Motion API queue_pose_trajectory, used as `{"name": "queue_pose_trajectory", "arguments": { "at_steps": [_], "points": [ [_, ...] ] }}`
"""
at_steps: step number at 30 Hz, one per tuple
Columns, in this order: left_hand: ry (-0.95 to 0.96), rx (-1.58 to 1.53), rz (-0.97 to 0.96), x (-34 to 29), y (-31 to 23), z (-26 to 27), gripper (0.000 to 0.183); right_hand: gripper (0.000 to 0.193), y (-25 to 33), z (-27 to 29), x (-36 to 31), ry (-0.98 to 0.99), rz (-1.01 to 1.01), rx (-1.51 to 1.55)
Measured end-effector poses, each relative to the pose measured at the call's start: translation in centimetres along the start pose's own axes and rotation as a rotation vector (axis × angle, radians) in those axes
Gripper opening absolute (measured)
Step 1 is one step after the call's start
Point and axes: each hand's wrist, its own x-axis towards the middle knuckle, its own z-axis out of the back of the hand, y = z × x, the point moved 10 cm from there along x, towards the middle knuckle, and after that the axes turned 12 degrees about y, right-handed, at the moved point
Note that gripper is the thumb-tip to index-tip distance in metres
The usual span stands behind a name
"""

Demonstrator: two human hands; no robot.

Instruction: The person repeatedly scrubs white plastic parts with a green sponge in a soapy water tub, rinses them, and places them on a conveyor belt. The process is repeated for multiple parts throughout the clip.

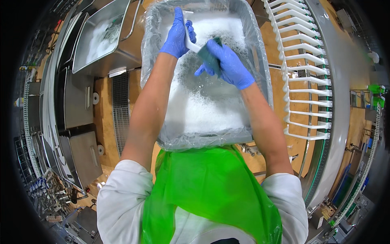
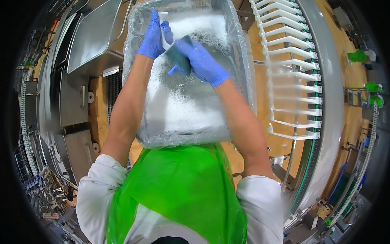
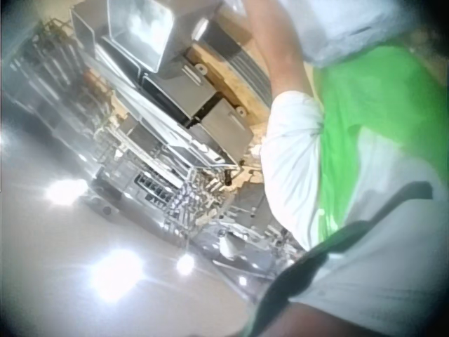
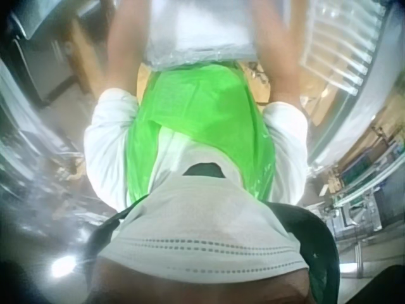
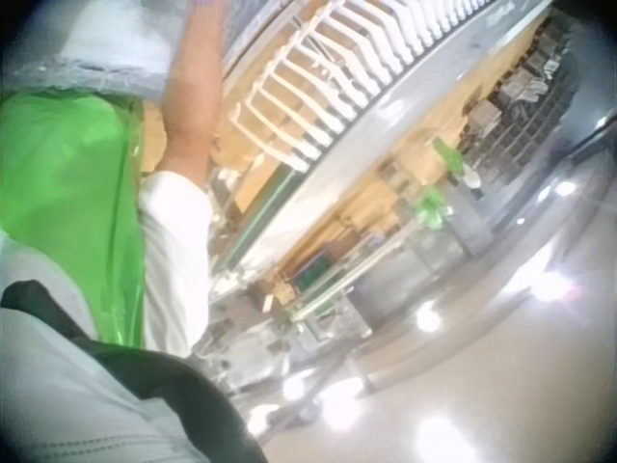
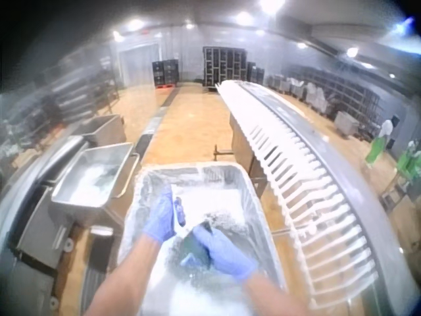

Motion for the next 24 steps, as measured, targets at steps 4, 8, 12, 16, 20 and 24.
{"name": "queue_pose_trajectory", "arguments": {
  "at_steps": [4, 8, 12, 16, 20, 24],
  "points": [
    [0.274, -0.183, -0.192, -1.4, -2.5, -3.5, 0.042, 0.039, 3.9, 3.8, -1.6, -0.350, 0.178, 0.057],
    [0.256, -0.095, -0.308, -1.8, -2.9, -5.0, 0.038, 0.035, 5.7, 6.6, -2.7, -0.439, 0.393, -1.430],
    [0.160, -0.123, -0.235, -1.4, -0.2, -4.3, 0.040, 0.037, 4.2, 2.2, 0.0, -0.432, 0.062, -1.487],
    [0.262, -0.256, -0.109, -2.0, 0.2, -4.8, 0.040, 0.037, 4.3, 2.8, -0.4, -0.265, 0.048, -1.270],
    [0.391, -0.361, -0.089, -1.6, -1.2, -4.6, 0.042, 0.038, 3.1, 5.6, -2.0, -0.171, -0.072, -0.596],
    [0.152, -0.341, -0.127, -0.9, 1.0, -3.3, 0.044, 0.039, 3.4, 6.8, -2.1, -0.388, -0.142, -0.654]
  ]
}}
